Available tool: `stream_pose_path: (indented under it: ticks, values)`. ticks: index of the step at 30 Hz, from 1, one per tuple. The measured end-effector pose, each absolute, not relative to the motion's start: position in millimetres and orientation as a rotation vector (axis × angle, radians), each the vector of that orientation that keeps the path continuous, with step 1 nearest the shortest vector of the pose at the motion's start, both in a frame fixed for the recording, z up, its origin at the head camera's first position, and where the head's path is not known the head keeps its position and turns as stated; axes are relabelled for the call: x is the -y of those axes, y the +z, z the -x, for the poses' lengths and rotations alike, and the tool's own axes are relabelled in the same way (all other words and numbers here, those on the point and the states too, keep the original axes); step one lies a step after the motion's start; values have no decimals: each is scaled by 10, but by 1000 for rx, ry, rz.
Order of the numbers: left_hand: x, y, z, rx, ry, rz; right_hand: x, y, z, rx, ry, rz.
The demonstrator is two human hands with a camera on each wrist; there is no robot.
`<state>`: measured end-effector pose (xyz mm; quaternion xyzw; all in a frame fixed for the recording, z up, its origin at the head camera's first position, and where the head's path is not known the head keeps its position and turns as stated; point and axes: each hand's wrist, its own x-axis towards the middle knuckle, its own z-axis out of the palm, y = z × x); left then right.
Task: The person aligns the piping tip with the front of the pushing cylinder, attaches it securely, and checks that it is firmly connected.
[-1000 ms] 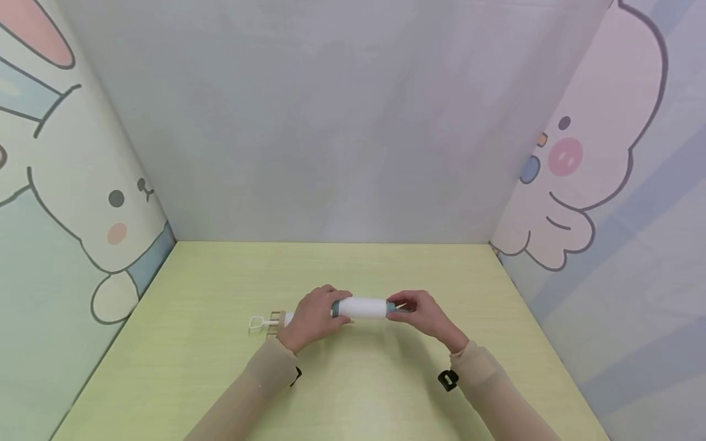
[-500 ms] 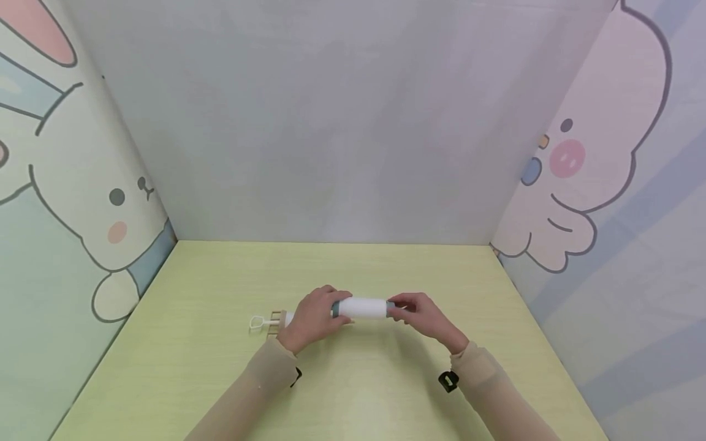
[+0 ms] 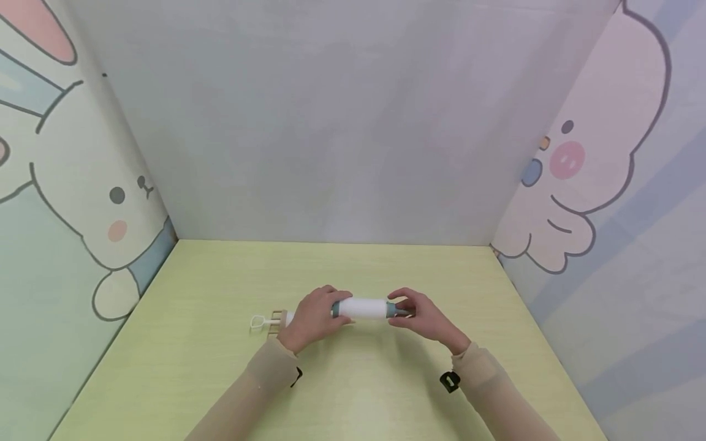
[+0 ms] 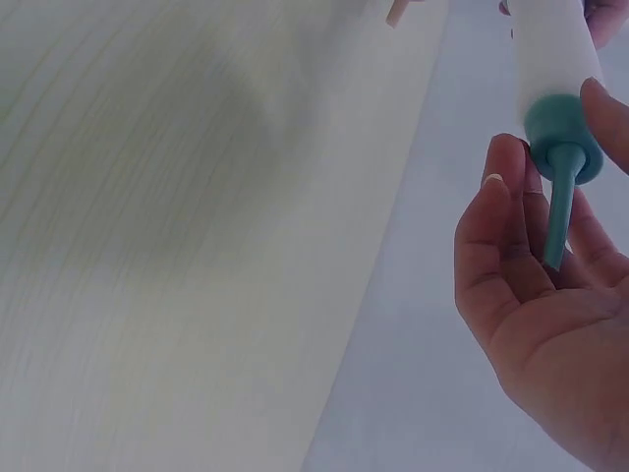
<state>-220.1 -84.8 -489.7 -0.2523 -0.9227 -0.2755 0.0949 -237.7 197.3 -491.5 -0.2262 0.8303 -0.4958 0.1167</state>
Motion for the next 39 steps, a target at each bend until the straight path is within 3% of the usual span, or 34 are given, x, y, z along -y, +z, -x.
stream_pose_path:
  ticks: [13, 23, 39]
  values:
    - [861, -4892, 2201, 2733, -841, 743, -1892, -4723, 2286, -2407, -1496, 711]
    - [889, -4880, 2191, 2722, -825, 756, -1942, -4919, 2373, -2420, -1472, 625]
    - [902, -4906, 2197, 2736, -859, 739, -1923, -4911, 2382, -2421, -1535, 521]
